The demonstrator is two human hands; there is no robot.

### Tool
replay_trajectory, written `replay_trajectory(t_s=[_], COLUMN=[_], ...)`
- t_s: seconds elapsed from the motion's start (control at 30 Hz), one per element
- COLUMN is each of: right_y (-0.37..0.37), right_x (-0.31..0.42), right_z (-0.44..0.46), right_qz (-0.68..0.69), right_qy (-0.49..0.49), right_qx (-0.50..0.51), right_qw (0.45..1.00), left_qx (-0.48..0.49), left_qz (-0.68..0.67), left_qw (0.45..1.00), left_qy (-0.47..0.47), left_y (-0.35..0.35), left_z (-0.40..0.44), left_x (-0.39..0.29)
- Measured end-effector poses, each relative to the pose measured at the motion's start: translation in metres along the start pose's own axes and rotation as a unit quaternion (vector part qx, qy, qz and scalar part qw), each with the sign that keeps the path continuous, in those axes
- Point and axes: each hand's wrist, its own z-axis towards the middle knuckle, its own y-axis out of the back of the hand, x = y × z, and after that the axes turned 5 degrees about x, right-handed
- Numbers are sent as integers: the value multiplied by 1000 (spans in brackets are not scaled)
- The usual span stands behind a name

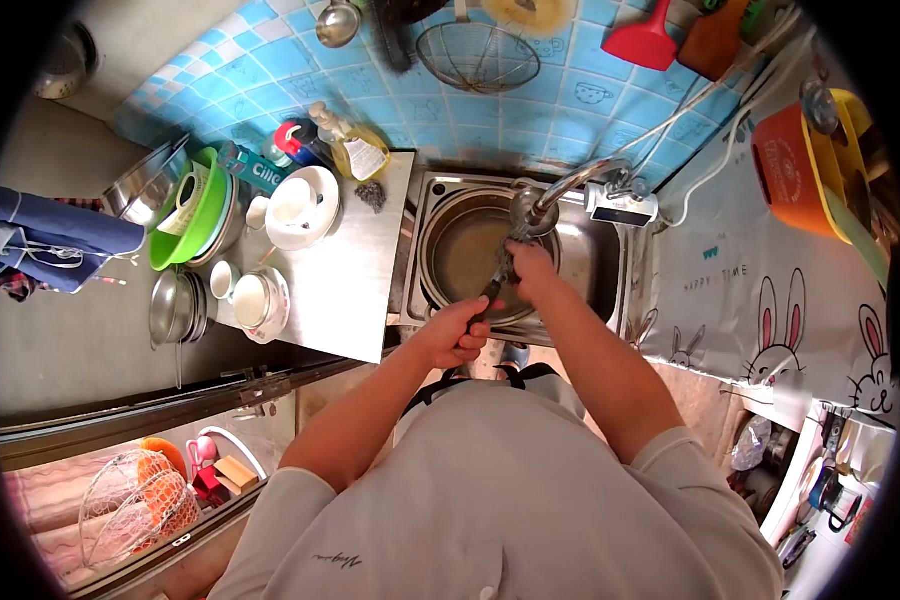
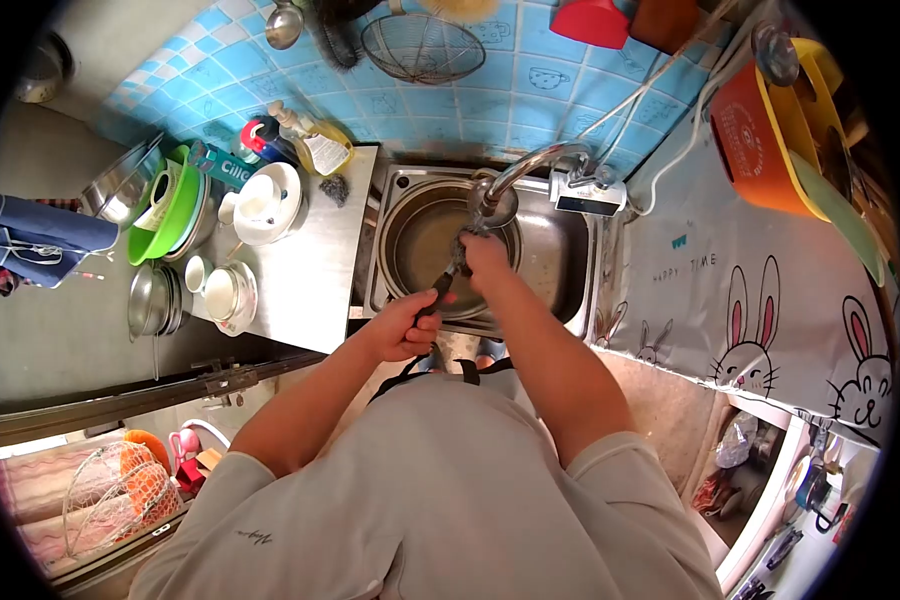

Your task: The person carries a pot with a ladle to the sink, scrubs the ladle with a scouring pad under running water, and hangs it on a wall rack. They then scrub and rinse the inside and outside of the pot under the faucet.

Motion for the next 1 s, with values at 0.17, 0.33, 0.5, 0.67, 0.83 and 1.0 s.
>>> replay_trajectory(t_s=[0.17,0.33,0.5,0.67,0.83,1.0], right_y=[-10,0,5,33,24,26], right_x=[6,0,16,31,80,40], right_z=[-59,-17,11,34,-8,30], right_qz=[-35,-69,-127,-541,-658,-332], right_qy=[-60,55,7,291,295,24], right_qx=[133,17,-11,-46,-52,-89], right_qw=[989,996,992,788,690,939], left_qx=[-27,-33,-63,-55,-34,8], left_qz=[-33,12,43,39,36,-20], left_qw=[999,999,996,997,999,1000], left_qy=[-27,-30,-51,-34,13,15], left_y=[5,-12,-16,-7,-5,-6], left_z=[-2,-17,-37,-64,-76,-64], left_x=[-2,9,14,10,6,-1])
